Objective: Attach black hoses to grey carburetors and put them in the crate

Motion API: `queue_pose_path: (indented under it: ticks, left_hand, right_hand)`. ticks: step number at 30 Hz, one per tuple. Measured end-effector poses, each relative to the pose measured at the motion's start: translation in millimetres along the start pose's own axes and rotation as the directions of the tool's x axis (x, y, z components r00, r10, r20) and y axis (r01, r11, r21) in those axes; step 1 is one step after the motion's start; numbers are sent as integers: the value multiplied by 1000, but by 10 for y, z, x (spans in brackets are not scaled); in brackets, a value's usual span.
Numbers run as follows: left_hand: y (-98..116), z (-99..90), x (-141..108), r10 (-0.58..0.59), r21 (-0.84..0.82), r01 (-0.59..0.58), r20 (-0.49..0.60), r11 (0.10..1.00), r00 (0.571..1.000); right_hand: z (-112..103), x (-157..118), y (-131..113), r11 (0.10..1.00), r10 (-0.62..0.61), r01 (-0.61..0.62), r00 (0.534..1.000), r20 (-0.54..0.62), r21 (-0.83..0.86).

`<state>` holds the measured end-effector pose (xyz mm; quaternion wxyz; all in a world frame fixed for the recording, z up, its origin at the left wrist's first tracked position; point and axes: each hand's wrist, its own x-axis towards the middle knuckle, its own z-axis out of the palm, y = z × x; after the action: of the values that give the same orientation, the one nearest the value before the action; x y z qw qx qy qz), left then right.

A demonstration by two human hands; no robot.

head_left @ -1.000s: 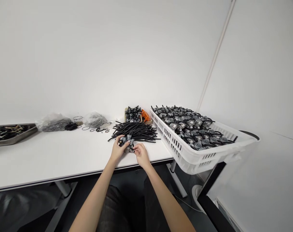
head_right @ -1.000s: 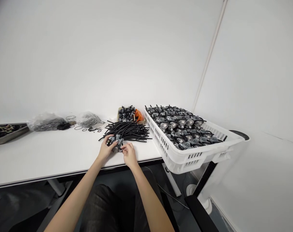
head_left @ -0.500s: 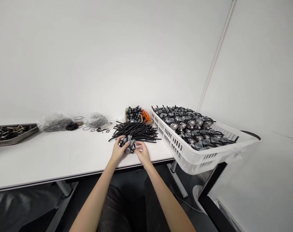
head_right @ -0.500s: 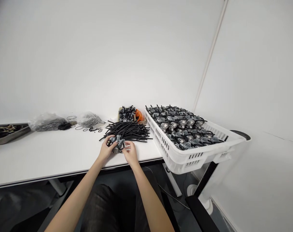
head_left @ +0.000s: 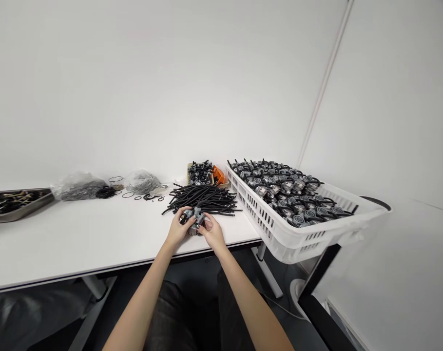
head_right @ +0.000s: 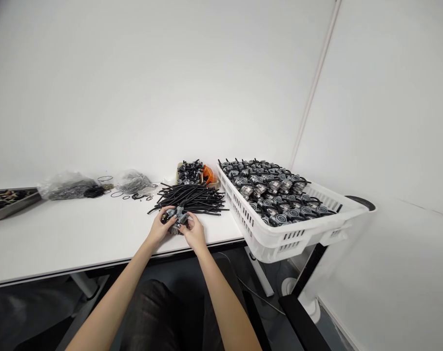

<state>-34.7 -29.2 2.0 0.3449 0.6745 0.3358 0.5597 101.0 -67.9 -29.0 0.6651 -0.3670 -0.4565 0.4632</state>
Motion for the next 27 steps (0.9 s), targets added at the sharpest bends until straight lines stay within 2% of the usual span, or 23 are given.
queue_pose_path:
  ticks: [4, 8, 12, 15, 17, 19, 23, 27]
  left_hand:
    - [-9, -9, 0, -10, -19, 10, 2, 1000, 1000]
    - [-46, -13, 2, -132, -171, 129, -5, 977, 991]
    - [-55, -12, 4, -315, -472, 286, 17, 834, 949]
    - [9, -32, -7, -431, -606, 420, 137, 676, 892]
    - [77, -51, -20, -474, -625, 508, 239, 593, 848]
    - [140, -66, -35, -494, -618, 562, 303, 549, 815]
    - [191, -79, -54, -506, -604, 618, 374, 504, 777]
    - [168, -92, -53, -502, -593, 641, 411, 486, 761]
  right_hand:
    - [-4, -11, -28, 1000, 1, -2, 999, -35, -12]
    - [-20, -32, -92, 999, -32, 32, 999, 7, -13]
    - [-37, -59, -146, 999, -53, 52, 996, -69, -12]
    - [-39, -79, -159, 1000, -16, 14, 994, -108, -24]
    - [-34, -89, -165, 998, -30, 24, 994, -105, -54]
    - [-24, -88, -184, 995, -65, 57, 994, -90, -85]
    - [18, -9, -308, 978, -178, 173, 984, -33, -116]
    - [92, 171, -496, 931, -277, 295, 954, 111, -213]
